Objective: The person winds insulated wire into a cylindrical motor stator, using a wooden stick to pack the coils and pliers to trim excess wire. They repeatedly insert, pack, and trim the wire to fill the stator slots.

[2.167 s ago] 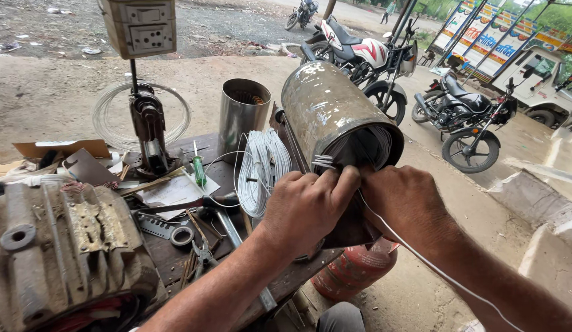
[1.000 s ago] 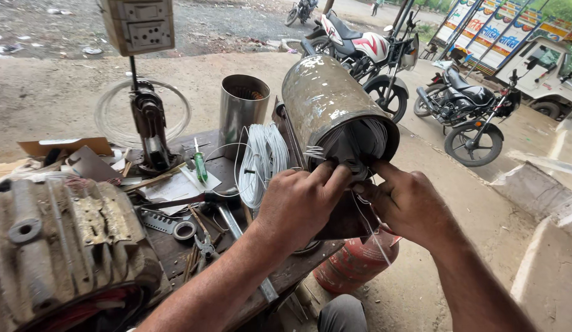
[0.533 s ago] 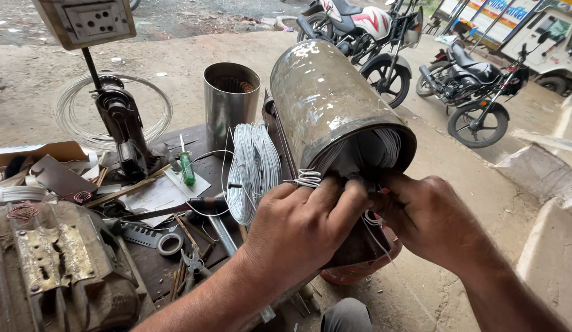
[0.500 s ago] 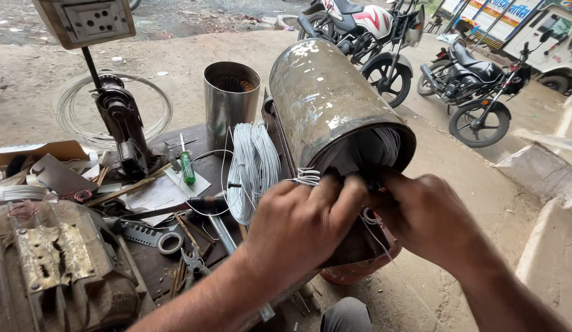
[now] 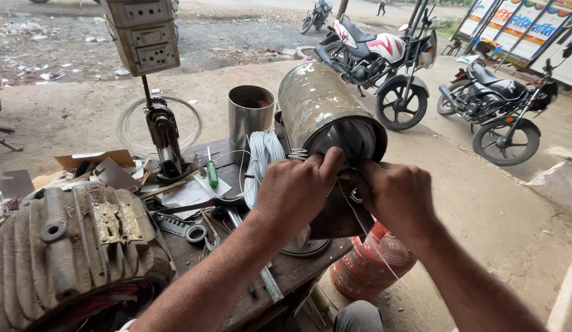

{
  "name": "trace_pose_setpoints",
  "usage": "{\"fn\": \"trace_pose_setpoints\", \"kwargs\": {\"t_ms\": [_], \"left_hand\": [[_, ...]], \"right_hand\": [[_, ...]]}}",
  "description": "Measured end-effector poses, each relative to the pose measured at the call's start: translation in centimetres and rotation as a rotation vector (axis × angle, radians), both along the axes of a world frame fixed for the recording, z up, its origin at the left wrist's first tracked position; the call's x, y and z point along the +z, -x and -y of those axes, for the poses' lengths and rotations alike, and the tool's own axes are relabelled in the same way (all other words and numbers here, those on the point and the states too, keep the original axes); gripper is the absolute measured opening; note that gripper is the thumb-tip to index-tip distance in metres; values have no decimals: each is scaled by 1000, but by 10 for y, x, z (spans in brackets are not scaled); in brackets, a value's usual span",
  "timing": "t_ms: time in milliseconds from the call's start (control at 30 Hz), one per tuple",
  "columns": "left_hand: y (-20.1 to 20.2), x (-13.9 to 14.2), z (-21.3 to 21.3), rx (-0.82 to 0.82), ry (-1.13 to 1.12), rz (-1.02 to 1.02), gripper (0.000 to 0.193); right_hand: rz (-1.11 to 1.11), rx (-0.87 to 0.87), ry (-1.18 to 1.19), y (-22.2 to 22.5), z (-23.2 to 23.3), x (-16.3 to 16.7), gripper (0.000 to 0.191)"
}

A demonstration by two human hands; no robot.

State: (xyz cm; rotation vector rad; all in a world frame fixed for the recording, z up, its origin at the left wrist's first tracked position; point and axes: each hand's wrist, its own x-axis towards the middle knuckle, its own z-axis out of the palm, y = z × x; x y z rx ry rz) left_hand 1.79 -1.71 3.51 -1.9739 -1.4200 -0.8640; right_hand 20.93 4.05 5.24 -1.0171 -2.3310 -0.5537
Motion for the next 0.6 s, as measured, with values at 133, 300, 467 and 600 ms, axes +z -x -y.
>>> {"fn": "trace_pose_setpoints", "kwargs": {"t_ms": [133,300,467,600], "left_hand": [[-11,-4,-8,29,17,19,13],[-33,-3,-32,140,55,60,8],[-30,-5,-27,136,36,70,5],[-24,-8,-9,104,-10,17,27]], "right_hand": [[167,-53,-11,-8,-19,2,15],[412,-301,-42,-3,-52,1,10],[41,17,-31,-10,-33,-16,20],[-475,241,57,-21,12,-44,29]]}}
